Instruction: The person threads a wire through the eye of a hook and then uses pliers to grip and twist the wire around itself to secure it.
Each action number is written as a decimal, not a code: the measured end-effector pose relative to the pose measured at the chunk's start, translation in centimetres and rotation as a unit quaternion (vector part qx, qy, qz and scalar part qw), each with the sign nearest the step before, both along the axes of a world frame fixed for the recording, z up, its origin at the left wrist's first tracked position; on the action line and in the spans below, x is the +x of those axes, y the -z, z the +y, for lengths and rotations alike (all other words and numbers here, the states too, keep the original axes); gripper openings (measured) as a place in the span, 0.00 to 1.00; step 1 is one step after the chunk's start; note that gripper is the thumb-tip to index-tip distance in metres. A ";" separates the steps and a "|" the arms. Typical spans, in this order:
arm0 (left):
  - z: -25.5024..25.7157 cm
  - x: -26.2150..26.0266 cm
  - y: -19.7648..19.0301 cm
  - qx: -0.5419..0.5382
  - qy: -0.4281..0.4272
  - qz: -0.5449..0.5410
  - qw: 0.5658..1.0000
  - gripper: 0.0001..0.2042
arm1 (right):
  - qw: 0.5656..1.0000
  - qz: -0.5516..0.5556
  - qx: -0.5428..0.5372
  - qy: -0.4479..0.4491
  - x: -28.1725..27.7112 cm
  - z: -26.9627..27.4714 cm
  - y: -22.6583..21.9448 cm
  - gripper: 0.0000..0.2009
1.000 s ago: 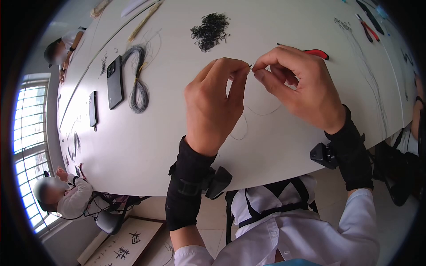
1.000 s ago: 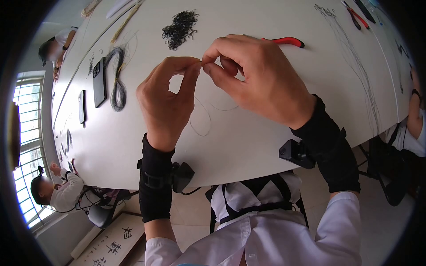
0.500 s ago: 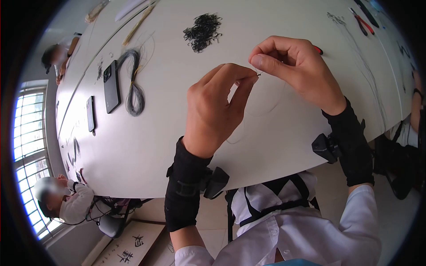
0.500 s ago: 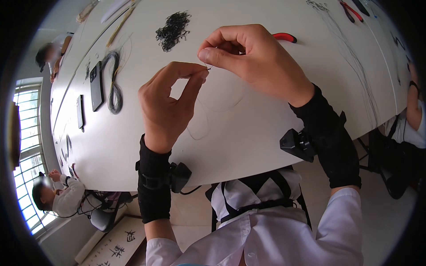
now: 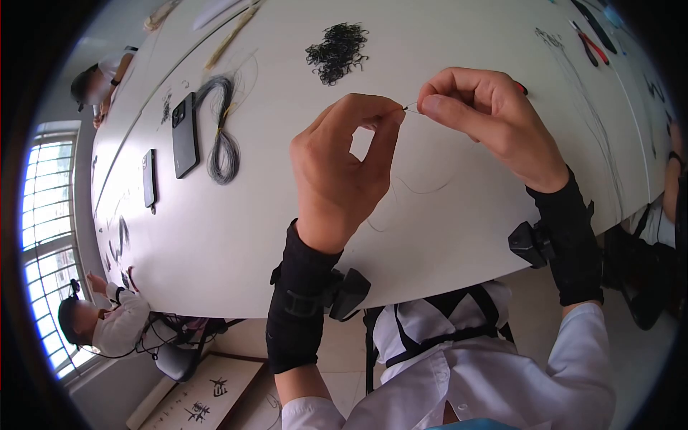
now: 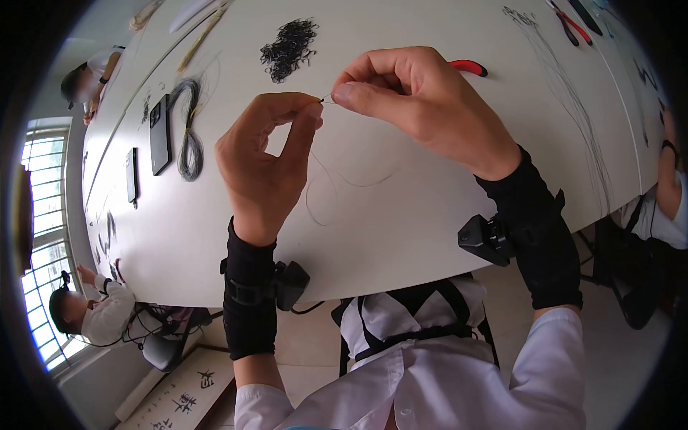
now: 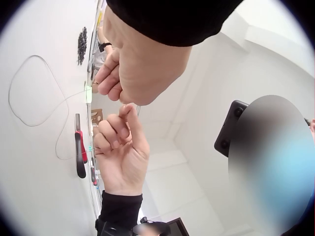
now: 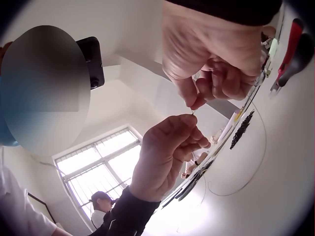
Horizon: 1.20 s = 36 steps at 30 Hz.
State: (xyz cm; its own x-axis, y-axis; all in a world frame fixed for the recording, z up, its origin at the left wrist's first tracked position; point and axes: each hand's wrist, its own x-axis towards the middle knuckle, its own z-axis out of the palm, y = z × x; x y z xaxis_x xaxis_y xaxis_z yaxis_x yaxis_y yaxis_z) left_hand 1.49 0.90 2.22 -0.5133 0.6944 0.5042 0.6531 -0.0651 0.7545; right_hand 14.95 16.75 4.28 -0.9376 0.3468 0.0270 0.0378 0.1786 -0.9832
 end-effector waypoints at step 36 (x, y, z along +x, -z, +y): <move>0.2 0.5 -0.2 0.036 -0.002 -0.045 0.998 0.08 | 1.000 -0.002 -0.010 0.025 -0.4 -1.4 0.6 0.09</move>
State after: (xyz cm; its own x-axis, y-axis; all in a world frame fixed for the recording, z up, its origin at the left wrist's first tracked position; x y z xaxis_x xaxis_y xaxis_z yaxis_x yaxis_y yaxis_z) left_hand 1.94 1.11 2.37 -0.5620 0.6560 0.5038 0.5825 -0.1185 0.8041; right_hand 14.56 15.39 3.72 -0.9194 0.3929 0.0168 0.0494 0.1577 -0.9862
